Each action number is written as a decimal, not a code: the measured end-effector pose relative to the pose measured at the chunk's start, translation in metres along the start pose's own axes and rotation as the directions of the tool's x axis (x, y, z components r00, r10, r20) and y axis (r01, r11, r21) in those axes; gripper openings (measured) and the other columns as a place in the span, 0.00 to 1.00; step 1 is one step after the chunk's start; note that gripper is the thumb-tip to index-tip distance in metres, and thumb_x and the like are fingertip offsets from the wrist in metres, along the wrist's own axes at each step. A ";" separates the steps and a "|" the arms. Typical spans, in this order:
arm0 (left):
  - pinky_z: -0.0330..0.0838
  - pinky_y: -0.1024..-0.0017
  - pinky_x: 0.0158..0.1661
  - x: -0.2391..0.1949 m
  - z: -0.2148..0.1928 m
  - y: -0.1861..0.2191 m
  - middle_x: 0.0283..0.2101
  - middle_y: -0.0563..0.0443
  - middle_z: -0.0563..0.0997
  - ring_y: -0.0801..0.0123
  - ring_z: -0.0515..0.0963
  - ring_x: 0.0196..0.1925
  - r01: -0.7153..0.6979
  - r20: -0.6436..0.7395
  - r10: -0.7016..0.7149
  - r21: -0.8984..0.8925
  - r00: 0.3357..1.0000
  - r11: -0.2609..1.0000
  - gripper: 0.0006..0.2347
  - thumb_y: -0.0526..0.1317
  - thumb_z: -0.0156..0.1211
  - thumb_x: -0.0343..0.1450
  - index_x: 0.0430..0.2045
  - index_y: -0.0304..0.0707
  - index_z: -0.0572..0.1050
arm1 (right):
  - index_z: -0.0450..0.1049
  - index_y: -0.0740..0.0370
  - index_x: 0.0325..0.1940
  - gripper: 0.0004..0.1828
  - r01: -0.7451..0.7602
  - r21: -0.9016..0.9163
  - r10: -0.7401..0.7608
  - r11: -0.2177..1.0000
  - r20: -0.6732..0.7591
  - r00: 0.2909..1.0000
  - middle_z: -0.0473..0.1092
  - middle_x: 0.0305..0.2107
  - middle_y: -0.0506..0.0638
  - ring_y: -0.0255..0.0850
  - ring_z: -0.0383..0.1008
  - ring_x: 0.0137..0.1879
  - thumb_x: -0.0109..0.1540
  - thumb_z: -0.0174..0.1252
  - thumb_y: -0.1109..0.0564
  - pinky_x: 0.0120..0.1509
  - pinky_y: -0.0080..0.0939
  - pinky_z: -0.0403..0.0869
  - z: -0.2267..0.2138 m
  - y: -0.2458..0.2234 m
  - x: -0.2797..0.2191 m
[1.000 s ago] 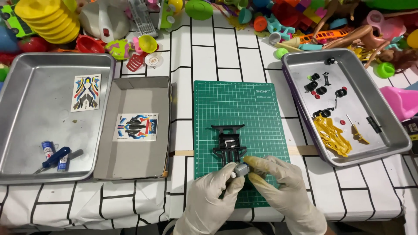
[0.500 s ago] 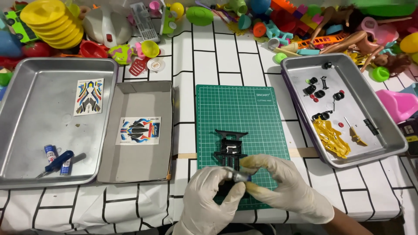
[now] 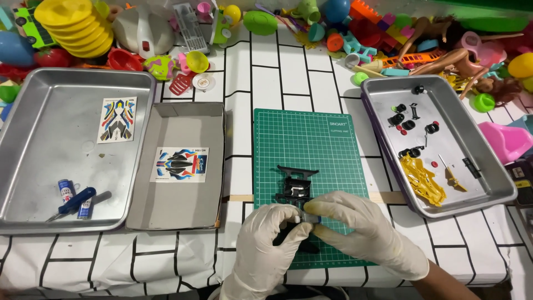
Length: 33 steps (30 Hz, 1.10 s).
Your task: The person opens a box containing a model kit and removes the parts. They place the components on a green cutting mat and begin assembling a black plastic frame. The person inserts small cylindrical batteries into the frame and attaches additional black plastic pieces to complete the assembly.
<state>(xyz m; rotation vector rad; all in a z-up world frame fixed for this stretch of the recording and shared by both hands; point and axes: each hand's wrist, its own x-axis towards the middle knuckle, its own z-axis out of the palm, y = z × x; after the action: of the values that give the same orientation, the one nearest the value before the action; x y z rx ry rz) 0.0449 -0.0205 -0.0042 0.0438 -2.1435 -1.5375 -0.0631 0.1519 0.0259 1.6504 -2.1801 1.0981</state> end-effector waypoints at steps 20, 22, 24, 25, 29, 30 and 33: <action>0.37 0.56 0.75 -0.028 0.009 -0.075 0.76 0.57 0.54 0.60 0.47 0.79 -0.303 0.311 0.044 0.871 0.949 0.387 0.59 0.88 0.41 0.60 0.76 0.41 0.46 | 0.73 0.54 0.45 0.15 0.005 -0.022 -0.005 1.000 0.005 1.000 0.78 0.38 0.43 0.38 0.75 0.41 0.59 0.71 0.63 0.50 0.36 0.72 0.032 0.052 0.012; 0.37 0.55 0.75 -0.029 0.009 -0.076 0.76 0.56 0.54 0.61 0.47 0.79 -0.310 0.320 0.040 0.868 0.947 0.387 0.58 0.88 0.39 0.60 0.76 0.40 0.46 | 0.73 0.54 0.43 0.14 0.008 -0.046 -0.008 0.999 -0.012 1.000 0.78 0.39 0.43 0.38 0.74 0.41 0.59 0.71 0.62 0.49 0.36 0.72 0.035 0.052 0.010; 0.36 0.55 0.76 -0.029 0.011 -0.076 0.76 0.56 0.54 0.62 0.47 0.79 -0.317 0.328 0.038 0.866 0.944 0.387 0.58 0.88 0.37 0.60 0.75 0.39 0.46 | 0.73 0.54 0.42 0.13 0.012 -0.072 -0.014 0.997 -0.030 0.999 0.77 0.39 0.43 0.39 0.73 0.41 0.59 0.71 0.62 0.48 0.36 0.72 0.037 0.054 0.006; 0.35 0.54 0.76 -0.030 0.012 -0.076 0.76 0.56 0.53 0.62 0.47 0.79 -0.303 0.320 0.023 0.869 0.947 0.391 0.57 0.87 0.34 0.60 0.75 0.40 0.46 | 0.74 0.52 0.43 0.13 0.002 -0.130 -0.005 0.991 -0.025 1.000 0.74 0.42 0.45 0.40 0.69 0.41 0.60 0.70 0.61 0.46 0.37 0.69 0.038 0.055 0.003; 0.34 0.56 0.77 -0.030 0.011 -0.082 0.77 0.58 0.50 0.65 0.45 0.80 -0.306 0.299 0.074 0.882 0.951 0.358 0.61 0.91 0.39 0.59 0.77 0.42 0.43 | 0.74 0.54 0.43 0.12 0.039 -0.163 -0.047 0.986 -0.040 0.998 0.72 0.42 0.45 0.40 0.72 0.43 0.60 0.70 0.62 0.44 0.37 0.72 0.043 0.060 0.001; 0.34 0.56 0.77 -0.030 0.010 -0.082 0.77 0.58 0.50 0.65 0.45 0.80 -0.306 0.301 0.073 0.882 0.951 0.359 0.61 0.91 0.39 0.59 0.77 0.42 0.43 | 0.74 0.54 0.43 0.12 0.037 -0.163 -0.044 0.986 -0.039 0.998 0.72 0.42 0.45 0.40 0.72 0.43 0.60 0.70 0.62 0.44 0.37 0.72 0.041 0.060 0.002; 0.35 0.55 0.75 -0.028 0.008 -0.082 0.75 0.55 0.56 0.63 0.50 0.78 -0.299 0.346 -0.018 0.833 0.938 0.466 0.60 0.89 0.48 0.61 0.76 0.38 0.46 | 0.71 0.55 0.51 0.18 0.098 -0.078 -0.100 0.992 -0.021 0.995 0.74 0.47 0.48 0.43 0.73 0.46 0.61 0.69 0.64 0.50 0.39 0.73 0.037 0.063 0.001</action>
<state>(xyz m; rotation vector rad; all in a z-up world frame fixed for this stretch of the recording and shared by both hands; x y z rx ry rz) 0.0448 -0.0344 -0.0898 -0.0366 -2.8833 -0.1620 -0.1096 0.1334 -0.0278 1.6821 -2.0738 0.9903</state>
